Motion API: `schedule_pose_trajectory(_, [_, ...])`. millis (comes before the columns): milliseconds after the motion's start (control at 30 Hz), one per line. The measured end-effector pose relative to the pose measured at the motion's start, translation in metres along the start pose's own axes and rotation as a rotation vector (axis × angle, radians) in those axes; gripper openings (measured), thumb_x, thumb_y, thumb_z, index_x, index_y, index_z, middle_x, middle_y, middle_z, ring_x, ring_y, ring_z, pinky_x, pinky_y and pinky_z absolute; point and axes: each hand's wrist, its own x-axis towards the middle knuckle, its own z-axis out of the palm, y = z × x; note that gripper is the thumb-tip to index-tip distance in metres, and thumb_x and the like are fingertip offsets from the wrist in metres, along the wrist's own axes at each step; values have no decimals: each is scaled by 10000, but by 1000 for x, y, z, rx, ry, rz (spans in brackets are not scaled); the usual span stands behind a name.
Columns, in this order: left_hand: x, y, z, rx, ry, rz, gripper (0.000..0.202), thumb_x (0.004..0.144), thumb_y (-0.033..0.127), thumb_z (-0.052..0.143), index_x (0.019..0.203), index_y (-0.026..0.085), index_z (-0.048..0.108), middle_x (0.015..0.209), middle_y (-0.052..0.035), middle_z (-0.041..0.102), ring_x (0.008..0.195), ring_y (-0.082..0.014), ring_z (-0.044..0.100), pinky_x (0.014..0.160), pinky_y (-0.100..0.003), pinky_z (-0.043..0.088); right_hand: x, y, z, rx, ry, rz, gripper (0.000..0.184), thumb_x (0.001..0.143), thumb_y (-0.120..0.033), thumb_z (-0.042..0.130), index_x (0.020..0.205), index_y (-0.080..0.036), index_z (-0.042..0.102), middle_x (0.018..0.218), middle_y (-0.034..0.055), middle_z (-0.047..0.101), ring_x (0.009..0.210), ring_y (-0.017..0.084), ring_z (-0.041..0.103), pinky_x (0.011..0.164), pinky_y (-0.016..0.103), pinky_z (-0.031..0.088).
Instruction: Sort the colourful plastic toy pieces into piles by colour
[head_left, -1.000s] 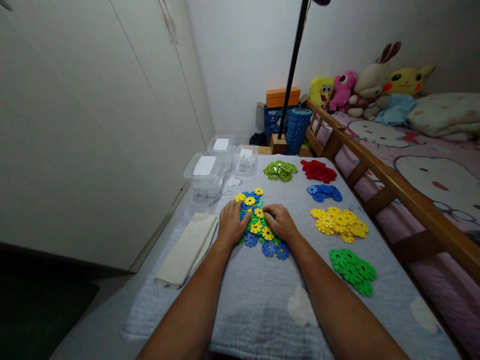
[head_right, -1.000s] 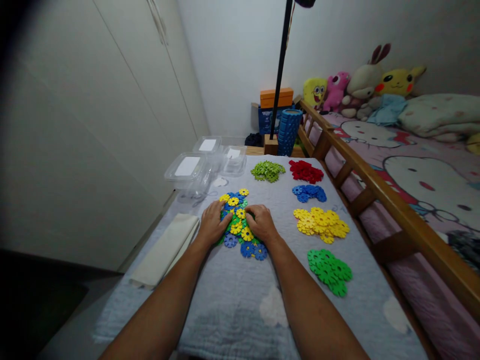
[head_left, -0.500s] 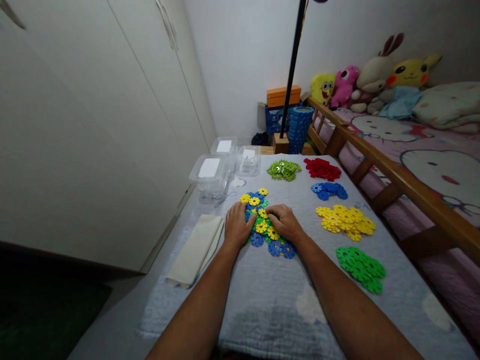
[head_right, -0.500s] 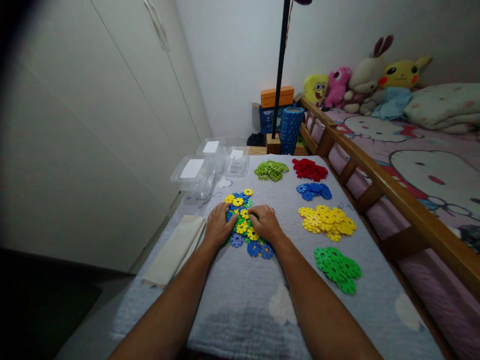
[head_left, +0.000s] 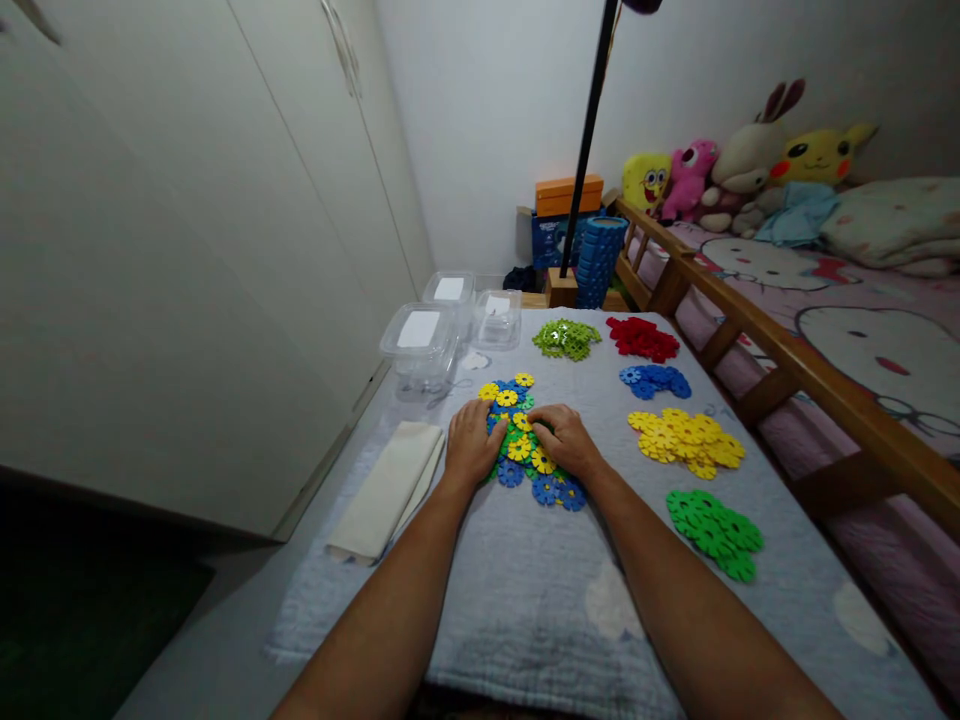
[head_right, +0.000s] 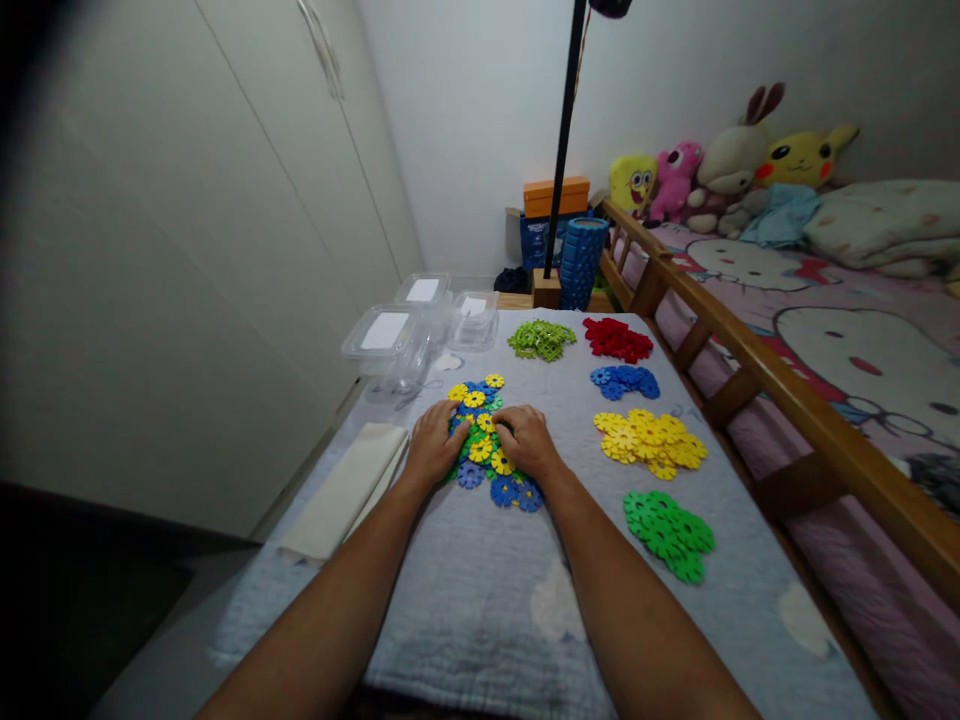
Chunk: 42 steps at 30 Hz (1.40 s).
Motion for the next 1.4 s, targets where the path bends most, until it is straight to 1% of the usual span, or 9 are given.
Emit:
schedule_pose_trajectory(100, [1, -3, 2, -28, 16, -6, 337, 989, 342, 439, 1268, 199, 563, 1334, -102, 618, 1290, -252, 532, 1135, -440, 387, 1, 0, 1, -12, 8, 18, 225, 895, -225, 538, 1006, -229, 733, 1071, 45, 756, 1063, 227, 618, 1010, 396, 380])
schedule_pose_trajectory(200, [2, -4, 4, -22, 15, -11, 332, 988, 319, 436, 1271, 200, 563, 1352, -105, 611, 1302, -251, 526, 1141, -441, 382, 2, 0, 2, -28, 11, 23, 227, 894, -219, 537, 1011, -229, 732, 1070, 47, 754, 1064, 228, 610, 999, 396, 372])
schedule_pose_trajectory(433, [2, -5, 4, -35, 10, -11, 341, 976, 313, 458, 1276, 189, 560, 1360, -116, 604, 1309, -260, 521, 1148, -456, 377, -1, 0, 4, -35, 37, 7, 225, 890, -201, 531, 1004, -230, 724, 1064, 49, 750, 1051, 229, 606, 983, 393, 372])
schedule_pose_trajectory(600, [0, -6, 4, -59, 21, -7, 336, 964, 311, 477, 1265, 182, 556, 1307, -118, 621, 1260, -267, 547, 1115, -455, 411, -4, -2, 5, -34, 39, -6, 231, 875, -180, 539, 1027, -225, 706, 1082, 54, 743, 1059, 235, 596, 988, 404, 373])
schedule_pose_trajectory(767, [-2, -5, 3, -47, 34, 5, 340, 954, 329, 503, 1260, 190, 557, 1304, -117, 618, 1255, -275, 547, 1108, -469, 419, -7, -7, 4, -31, 37, 3, 236, 865, -165, 553, 1045, -219, 696, 1105, 63, 734, 1068, 245, 593, 984, 417, 383])
schedule_pose_trajectory(1000, [-3, -8, 8, -31, 49, 11, 349, 952, 337, 505, 1268, 201, 564, 1331, -121, 609, 1276, -274, 542, 1127, -492, 410, -11, -8, 4, -24, 36, -18, 260, 853, -144, 570, 1075, -206, 691, 1137, 73, 723, 1093, 241, 590, 1008, 410, 399])
schedule_pose_trajectory(1200, [-2, -6, 6, -4, 38, 0, 360, 944, 330, 515, 1267, 182, 572, 1332, -135, 613, 1287, -288, 535, 1131, -492, 404, -12, -6, 5, -12, 31, -6, 274, 850, -152, 596, 1100, -207, 692, 1154, 74, 724, 1115, 240, 592, 1014, 400, 405])
schedule_pose_trajectory(1400, [-1, -5, 4, -19, 17, 0, 357, 948, 337, 511, 1267, 184, 562, 1326, -127, 614, 1281, -289, 535, 1121, -482, 404, -11, -8, 3, -20, 26, -3, 275, 841, -150, 601, 1096, -196, 693, 1144, 81, 728, 1114, 245, 590, 1016, 403, 404])
